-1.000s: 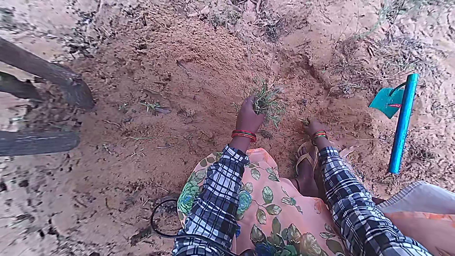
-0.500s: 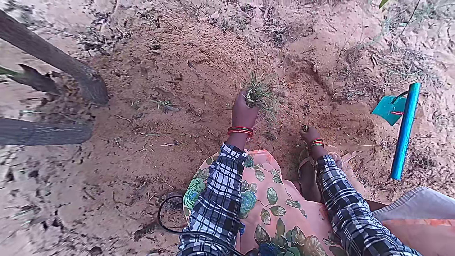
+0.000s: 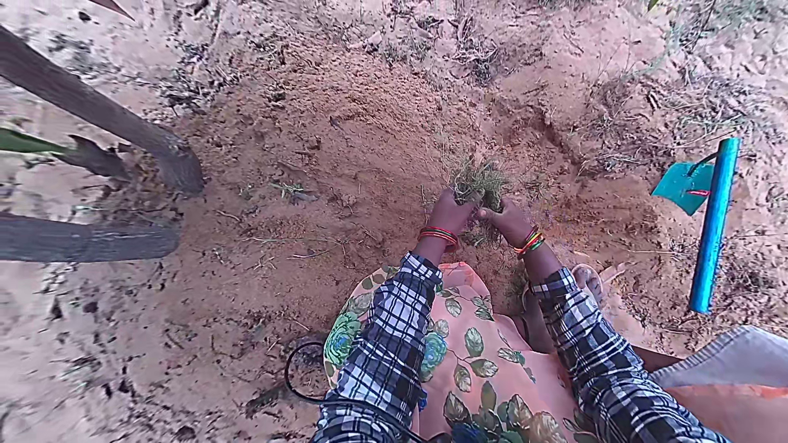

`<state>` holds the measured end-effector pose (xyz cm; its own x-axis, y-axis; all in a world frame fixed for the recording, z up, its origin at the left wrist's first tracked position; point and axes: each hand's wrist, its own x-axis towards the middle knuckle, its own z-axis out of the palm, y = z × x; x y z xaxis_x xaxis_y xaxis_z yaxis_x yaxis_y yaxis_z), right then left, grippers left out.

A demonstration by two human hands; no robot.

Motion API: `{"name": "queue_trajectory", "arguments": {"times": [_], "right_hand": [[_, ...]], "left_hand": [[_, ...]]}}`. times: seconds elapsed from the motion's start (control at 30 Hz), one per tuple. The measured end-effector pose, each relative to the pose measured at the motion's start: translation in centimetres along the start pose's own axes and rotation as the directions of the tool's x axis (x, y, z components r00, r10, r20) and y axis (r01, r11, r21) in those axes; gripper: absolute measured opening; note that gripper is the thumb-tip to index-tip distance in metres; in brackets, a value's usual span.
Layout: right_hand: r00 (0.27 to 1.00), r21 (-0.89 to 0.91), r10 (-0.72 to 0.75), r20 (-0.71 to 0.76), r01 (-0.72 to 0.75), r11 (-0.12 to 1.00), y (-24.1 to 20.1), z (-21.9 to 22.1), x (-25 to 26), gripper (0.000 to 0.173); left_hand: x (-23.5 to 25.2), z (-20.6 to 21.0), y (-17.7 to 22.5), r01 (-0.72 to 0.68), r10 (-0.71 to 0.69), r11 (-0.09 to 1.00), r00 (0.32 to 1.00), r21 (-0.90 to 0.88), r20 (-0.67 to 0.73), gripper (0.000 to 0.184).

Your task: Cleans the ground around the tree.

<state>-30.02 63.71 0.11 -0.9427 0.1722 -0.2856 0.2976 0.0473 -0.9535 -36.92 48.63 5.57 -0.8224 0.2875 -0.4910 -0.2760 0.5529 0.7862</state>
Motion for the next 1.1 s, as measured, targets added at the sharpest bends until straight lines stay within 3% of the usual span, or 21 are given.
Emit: {"name": "queue_trajectory", "arguments": {"times": [0.07,0.17,0.23,0.33,0.4,0.47,0.5,0.57,0.67,0.77,0.87,0.93,1.0,1.1], "right_hand": [[1.000,-0.128,-0.004,0.009,0.005,0.992,-0.3,1.6,0.0,0.055],[0.998,-0.126,-0.035,-0.050,0.028,0.992,0.9,2.3,0.5,0.031],[0.999,-0.066,-0.028,-0.024,0.026,0.997,1.5,2.1,0.6,0.024],[0.995,-0.064,0.047,-0.087,-0.053,0.997,1.9,1.4,0.7,0.028],[0.980,-0.125,0.107,-0.165,-0.129,0.984,2.4,0.2,0.9,0.036],[0.971,-0.254,0.145,-0.190,-0.191,0.948,3.1,-1.6,1.1,0.035],[0.967,-0.355,0.177,-0.181,-0.233,0.906,3.7,-2.4,1.2,0.035],[0.953,-0.523,0.260,-0.154,-0.302,0.797,4.5,-3.6,1.4,0.042],[0.943,-0.615,0.314,-0.109,-0.312,0.724,4.8,-3.5,1.6,0.045],[0.967,-0.592,0.250,-0.047,-0.229,0.773,5.3,-1.5,2.9,0.043],[0.986,-0.598,0.161,0.045,-0.103,0.795,5.3,1.8,5.1,0.079],[0.993,-0.657,0.109,0.048,-0.051,0.752,6.3,4.4,6.4,0.105],[0.998,-0.701,0.061,0.023,-0.027,0.713,7.1,7.3,6.5,0.106],[0.997,-0.747,0.066,0.033,-0.019,0.665,7.2,10.0,5.9,0.089]], "left_hand": [[0.3,0.0,-0.3,0.022,-0.022,1.000,0.999,-0.010,0.032,0.061],[0.6,-0.7,-0.5,-0.015,0.014,1.000,0.997,0.005,0.070,0.051],[0.5,-1.0,-0.3,-0.020,0.017,0.999,0.997,0.044,0.070,0.047],[1.0,-1.3,-0.4,-0.032,0.020,0.986,0.997,0.164,0.075,0.046],[1.0,-2.2,-0.5,-0.060,0.026,0.970,0.989,0.236,0.143,0.057],[1.5,-3.5,-1.5,-0.112,0.068,0.976,0.972,0.186,0.224,0.072],[1.6,-4.2,-2.0,-0.120,0.078,0.979,0.968,0.165,0.239,0.068],[1.9,-5.6,-2.4,-0.100,0.061,0.976,0.978,0.195,0.198,0.052],[2.1,-7.2,-2.4,0.024,-0.008,0.947,0.999,0.321,-0.051,0.042],[2.6,-7.8,-3.2,0.173,-0.070,0.885,0.967,0.432,-0.244,0.046],[3.7,-6.9,-4.2,0.230,-0.152,0.813,0.971,0.535,-0.186,0.050],[4.2,-5.7,-4.4,0.208,-0.188,0.792,0.978,0.574,-0.094,0.051],[4.5,-4.9,-4.3,0.189,-0.204,0.819,0.978,0.542,-0.034,0.053],[4.7,-4.9,-4.2,0.152,-0.147,0.887,0.988,0.436,-0.045,0.049]]}}
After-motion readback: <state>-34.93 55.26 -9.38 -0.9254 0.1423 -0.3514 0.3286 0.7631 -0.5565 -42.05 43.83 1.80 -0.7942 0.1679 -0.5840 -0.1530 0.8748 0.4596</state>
